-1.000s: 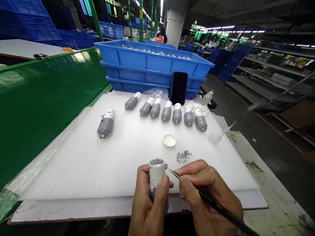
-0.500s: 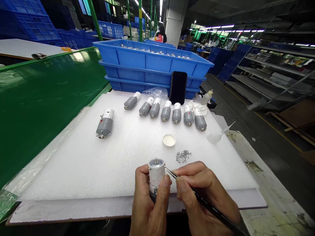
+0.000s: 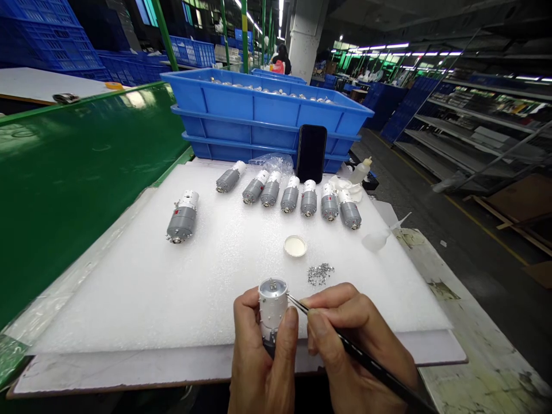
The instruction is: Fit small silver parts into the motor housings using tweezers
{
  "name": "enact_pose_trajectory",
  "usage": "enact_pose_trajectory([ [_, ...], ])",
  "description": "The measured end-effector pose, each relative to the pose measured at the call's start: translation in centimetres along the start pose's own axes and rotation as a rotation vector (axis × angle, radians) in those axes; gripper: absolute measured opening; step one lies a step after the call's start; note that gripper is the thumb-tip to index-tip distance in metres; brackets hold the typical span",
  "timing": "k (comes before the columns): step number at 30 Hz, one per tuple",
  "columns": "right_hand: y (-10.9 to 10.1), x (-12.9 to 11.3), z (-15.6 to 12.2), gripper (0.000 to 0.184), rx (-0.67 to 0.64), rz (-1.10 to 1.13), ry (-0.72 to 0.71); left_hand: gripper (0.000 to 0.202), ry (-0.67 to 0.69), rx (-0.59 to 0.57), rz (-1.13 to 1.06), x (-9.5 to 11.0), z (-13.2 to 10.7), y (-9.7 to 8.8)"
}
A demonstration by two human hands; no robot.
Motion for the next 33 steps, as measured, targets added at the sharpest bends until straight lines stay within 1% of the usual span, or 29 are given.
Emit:
enact_pose_trajectory([
  [4, 0.1, 0.5, -0.6, 0.02, -0.02, 0.037, 0.073, 0.025, 0.133, 0.155, 0.187, 0.7, -0.1, -0.7],
  [6, 0.3, 0.7, -0.9, 0.02, 0.017, 0.059, 0.105, 0.024, 0.191, 0.201, 0.273, 1.0, -0.1, -0.9],
  [10, 0.7, 1.2, -1.6, 0.02, 0.168, 0.112, 0.174, 0.022, 0.256, 0.233, 0.322, 1.1, 0.2, -1.1],
  [14, 1.1, 1.4, -2.0, 0.019, 0.19, 0.141, 0.196, 0.023, 0.263, 0.27, 0.366, 1.2, 0.5, -1.4],
  [19, 1.0, 1.4, -1.8, 0.018, 0.182, 0.152, 0.171, 0.022, 0.27, 0.224, 0.485, 1.6, 1.0, -1.7],
  [22, 1.0, 1.3, -1.8, 0.018, 0.169, 0.134, 0.161, 0.018, 0.322, 0.244, 0.526, 2.0, 1.2, -1.9],
  [24, 0.9, 1.2, -1.8, 0.019, 0.178, 0.124, 0.152, 0.016, 0.339, 0.254, 0.526, 2.0, 1.3, -2.0],
  [28, 1.0, 1.3, -1.8, 0.019, 0.178, 0.124, 0.158, 0.015, 0.332, 0.241, 0.51, 1.8, 1.5, -2.0],
  [33, 1.1, 1.3, -1.5, 0.017, 0.184, 0.14, 0.151, 0.017, 0.304, 0.183, 0.473, 1.9, 1.8, -1.9],
])
Point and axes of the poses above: each hand's wrist, its own z-axis towards the middle knuckle, its own y-axis out of the palm, x = y × z, the point moved 6 cm from there along z, towards the middle knuckle, and after that the axes turned 10 degrees about -y, right-handed, at the moved point
